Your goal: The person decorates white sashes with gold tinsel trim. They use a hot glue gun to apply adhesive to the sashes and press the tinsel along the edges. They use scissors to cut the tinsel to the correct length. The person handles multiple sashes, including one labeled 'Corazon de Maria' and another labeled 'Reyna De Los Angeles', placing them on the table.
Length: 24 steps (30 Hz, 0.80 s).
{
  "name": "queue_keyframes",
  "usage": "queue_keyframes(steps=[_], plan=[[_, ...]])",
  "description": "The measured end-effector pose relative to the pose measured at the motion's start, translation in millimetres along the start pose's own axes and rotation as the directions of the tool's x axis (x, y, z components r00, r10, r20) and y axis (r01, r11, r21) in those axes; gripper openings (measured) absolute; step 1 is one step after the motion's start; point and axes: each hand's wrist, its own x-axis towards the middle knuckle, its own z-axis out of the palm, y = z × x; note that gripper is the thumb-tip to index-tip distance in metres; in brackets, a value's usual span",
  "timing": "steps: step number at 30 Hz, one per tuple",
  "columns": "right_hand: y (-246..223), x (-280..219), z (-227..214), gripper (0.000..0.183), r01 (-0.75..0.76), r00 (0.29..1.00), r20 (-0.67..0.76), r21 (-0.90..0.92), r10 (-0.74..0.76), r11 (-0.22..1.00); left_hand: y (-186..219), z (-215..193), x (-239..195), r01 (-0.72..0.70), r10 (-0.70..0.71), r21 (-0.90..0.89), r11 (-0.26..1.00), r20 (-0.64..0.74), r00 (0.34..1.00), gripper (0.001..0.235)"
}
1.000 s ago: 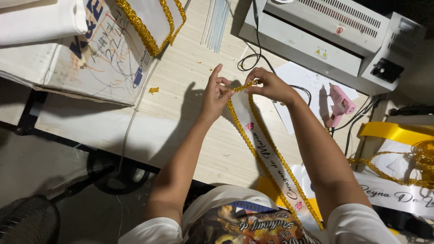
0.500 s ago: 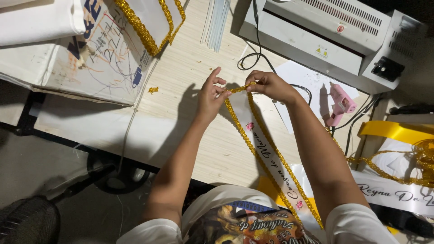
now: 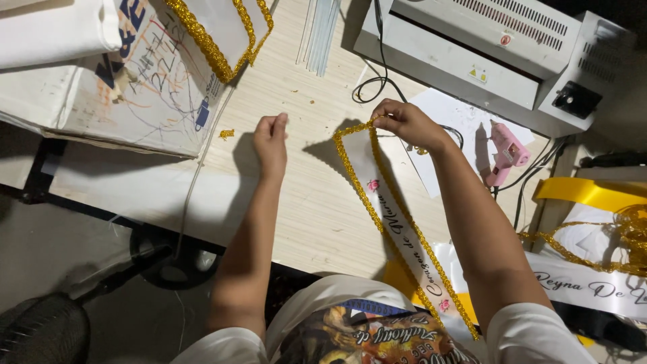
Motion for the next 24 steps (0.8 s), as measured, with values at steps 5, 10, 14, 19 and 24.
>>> queue_keyframes(steps=[5, 10, 14, 19, 24], plan=[[-16, 5, 14, 0.024, -0.042, 0.999, 0.029, -0.018, 0.043, 0.999, 87, 42, -25, -0.678, 0.588, 0.380, 0.629, 0.338, 0.735, 0.021], [-31, 7, 15, 0.025, -0.047, 0.999, 0.014, -0.122, 0.049, 0.991, 126, 81, -34, -0.626, 0.309, 0.185, 0.758, 0.743, 0.594, 0.023], [-35, 3, 9, 0.020, -0.127, 0.991, 0.023, -0.205, 0.135, 0.970, 134, 87, -34, -0.490, 0.033, 0.326, 0.808, 0.806, 0.590, 0.021], [-30, 4, 5, 0.018, 0.077, 0.996, 0.074, -0.268, -0.059, 0.960, 122, 87, -27, -0.549, 0.070, 0.277, 0.789, 0.847, 0.527, 0.021], [-32, -2, -11, 0.023, -0.031, 0.999, -0.020, -0.019, 0.030, 0.999, 135, 81, -23, -0.497, -0.056, 0.368, 0.785, 0.843, 0.535, 0.020]])
